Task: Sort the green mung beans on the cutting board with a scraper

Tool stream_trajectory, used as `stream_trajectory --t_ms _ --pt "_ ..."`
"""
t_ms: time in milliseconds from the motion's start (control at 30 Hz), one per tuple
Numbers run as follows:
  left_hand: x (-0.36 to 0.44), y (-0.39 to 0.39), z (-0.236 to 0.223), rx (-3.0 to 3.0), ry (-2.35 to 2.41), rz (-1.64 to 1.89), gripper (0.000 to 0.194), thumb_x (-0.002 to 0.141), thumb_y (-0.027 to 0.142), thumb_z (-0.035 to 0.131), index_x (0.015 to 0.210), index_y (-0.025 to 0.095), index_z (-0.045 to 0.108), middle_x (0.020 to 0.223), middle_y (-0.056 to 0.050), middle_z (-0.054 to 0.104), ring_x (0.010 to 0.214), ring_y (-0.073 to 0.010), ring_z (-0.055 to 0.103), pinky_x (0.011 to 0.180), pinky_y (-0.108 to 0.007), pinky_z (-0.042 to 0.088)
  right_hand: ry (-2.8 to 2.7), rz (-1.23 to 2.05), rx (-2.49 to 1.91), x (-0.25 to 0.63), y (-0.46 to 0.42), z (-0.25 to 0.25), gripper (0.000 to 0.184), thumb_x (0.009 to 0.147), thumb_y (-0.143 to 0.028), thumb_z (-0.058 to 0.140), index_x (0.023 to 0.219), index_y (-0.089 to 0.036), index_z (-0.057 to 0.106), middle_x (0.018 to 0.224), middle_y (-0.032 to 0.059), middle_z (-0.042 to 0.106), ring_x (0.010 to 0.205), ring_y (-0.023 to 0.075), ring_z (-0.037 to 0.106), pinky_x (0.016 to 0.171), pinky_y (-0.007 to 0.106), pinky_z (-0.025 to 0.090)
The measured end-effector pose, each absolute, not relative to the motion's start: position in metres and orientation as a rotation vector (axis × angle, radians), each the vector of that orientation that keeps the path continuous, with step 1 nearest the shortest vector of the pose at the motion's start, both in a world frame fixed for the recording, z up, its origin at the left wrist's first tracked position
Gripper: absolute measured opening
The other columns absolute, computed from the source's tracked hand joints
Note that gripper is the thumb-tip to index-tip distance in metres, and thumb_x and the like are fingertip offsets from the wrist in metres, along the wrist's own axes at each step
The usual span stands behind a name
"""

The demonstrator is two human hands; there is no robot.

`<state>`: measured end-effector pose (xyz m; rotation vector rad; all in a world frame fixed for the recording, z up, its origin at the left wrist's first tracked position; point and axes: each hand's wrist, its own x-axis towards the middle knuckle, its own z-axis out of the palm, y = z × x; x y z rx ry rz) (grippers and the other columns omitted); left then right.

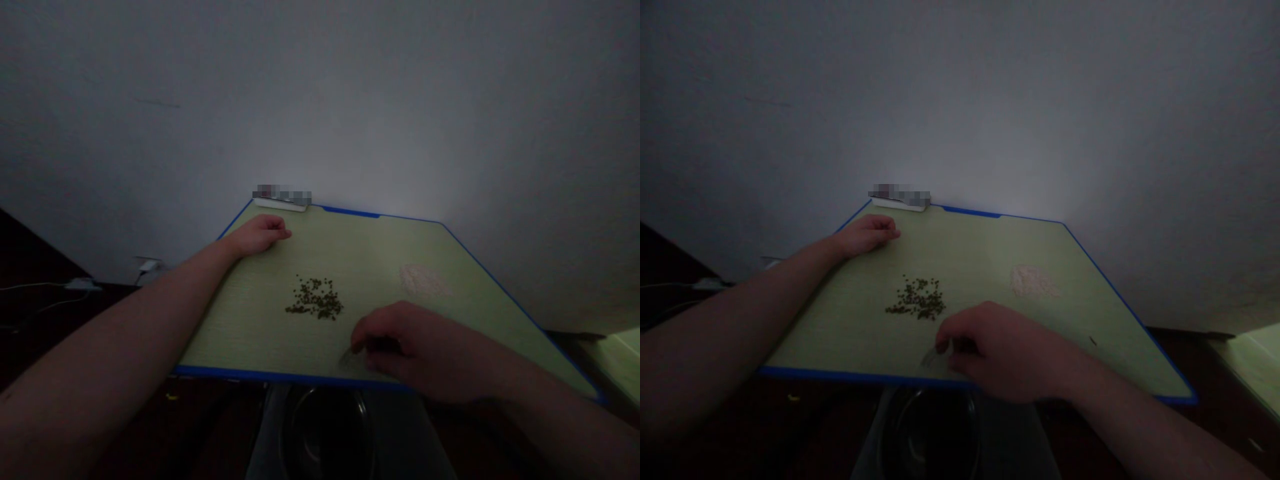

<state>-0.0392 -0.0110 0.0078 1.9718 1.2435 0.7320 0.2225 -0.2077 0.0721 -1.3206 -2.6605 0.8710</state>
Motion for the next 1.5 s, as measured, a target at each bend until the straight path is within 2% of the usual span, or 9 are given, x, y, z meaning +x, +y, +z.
stream_trajectory --t_ms 133,233,300,600,800,967,1100,1233,1500 --pt "-0.039 -0.011 0.008 1.966 1.236 0.725 0.03 0.07 0.042 0.054 0.058 0.018 0.042 0.046 0.006 0.036 0.043 -0.0068 0.031 0.045 -0.023 0.024 -2.547 0.429 -1.342 0.23 -0.226 0.056 0.027 0.082 -0.011 0.044 0.095 -0.019 0.065 0.088 0.0049 0.066 0.081 0.0159 0.056 0.072 0.027 0.042" --pt "-0.039 -0.011 0.008 1.968 1.241 0.715 0.028 0.07 0.041 0.055 0.058 0.018 0.042 0.046 0.006 0.036 0.043 -0.0067 0.031 0.045 -0.023 0.024 -2.645 0.279 -1.215 0.221 -0.232 0.039 0.033 0.081 -0.008 0.044 0.106 -0.016 0.063 0.091 0.0075 0.066 0.082 0.0187 0.055 0.075 0.032 0.042" --pt "-0.039 -0.012 0.008 1.958 1.246 0.714 0.029 0.07 0.041 0.054 0.058 0.018 0.041 0.046 0.006 0.035 0.042 -0.0067 0.031 0.045 -0.023 0.024 -2.706 0.311 -1.15 0.214 -0.231 0.033 0.034 0.079 -0.006 0.045 0.107 -0.016 0.062 0.089 0.0063 0.067 0.08 0.0182 0.054 0.075 0.032 0.042" --pt "-0.039 -0.011 0.008 1.97 1.243 0.71 0.03 0.07 0.041 0.054 0.058 0.018 0.041 0.045 0.006 0.036 0.042 -0.0062 0.031 0.044 -0.023 0.024 -2.753 0.581 -1.092 0.213 -0.232 0.042 0.021 0.075 -0.003 0.045 0.079 -0.017 0.061 0.074 0.003 0.063 0.074 0.0153 0.051 0.066 0.027 0.039" --pt "-0.039 -0.01 0.008 1.986 1.254 0.715 0.028 0.07 0.04 0.054 0.058 0.017 0.044 0.045 0.006 0.037 0.042 -0.0066 0.032 0.045 -0.023 0.025 -2.687 0.648 -1.066 0.222 -0.235 0.049 0.024 0.076 -0.001 0.044 0.08 -0.018 0.062 0.074 0.0013 0.063 0.073 0.0137 0.052 0.064 0.024 0.039" --pt "-0.038 -0.011 0.009 1.993 1.25 0.725 0.028 0.07 0.041 0.055 0.058 0.017 0.044 0.045 0.006 0.036 0.043 -0.0064 0.032 0.045 -0.023 0.024 -2.597 0.164 -1.009 0.222 -0.243 0.032 0.028 0.079 -0.003 0.045 0.098 -0.013 0.063 0.08 0.0051 0.066 0.072 0.016 0.053 0.067 0.028 0.042" --pt "-0.038 -0.011 0.008 1.985 1.245 0.729 0.029 0.07 0.041 0.055 0.058 0.017 0.043 0.045 0.006 0.036 0.043 -0.0061 0.031 0.045 -0.022 0.024 -2.615 -0.182 -1.042 0.205 -0.247 0.011 0.028 0.075 -0.007 0.054 0.102 -0.009 0.062 0.084 0.0078 0.067 0.074 0.0199 0.054 0.068 0.033 0.045" --pt "-0.039 -0.009 0.006 1.967 1.239 0.722 0.029 0.07 0.041 0.055 0.059 0.018 0.043 0.045 0.006 0.036 0.042 -0.0063 0.031 0.045 -0.023 0.024 -2.601 -0.285 -1.179 0.191 -0.241 0.003 0.033 0.073 -0.008 0.057 0.107 -0.007 0.061 0.089 0.01 0.067 0.08 0.0219 0.055 0.071 0.035 0.046" --pt "-0.039 -0.009 0.007 1.984 1.237 0.718 0.028 0.07 0.04 0.054 0.058 0.018 0.042 0.046 0.006 0.037 0.043 -0.0064 0.032 0.046 -0.023 0.025 -2.522 -0.364 -1.423 0.218 -0.224 0.005 0.033 0.07 -0.001 0.057 0.101 -0.01 0.064 0.088 0.0074 0.068 0.078 0.0204 0.056 0.071 0.033 0.049"
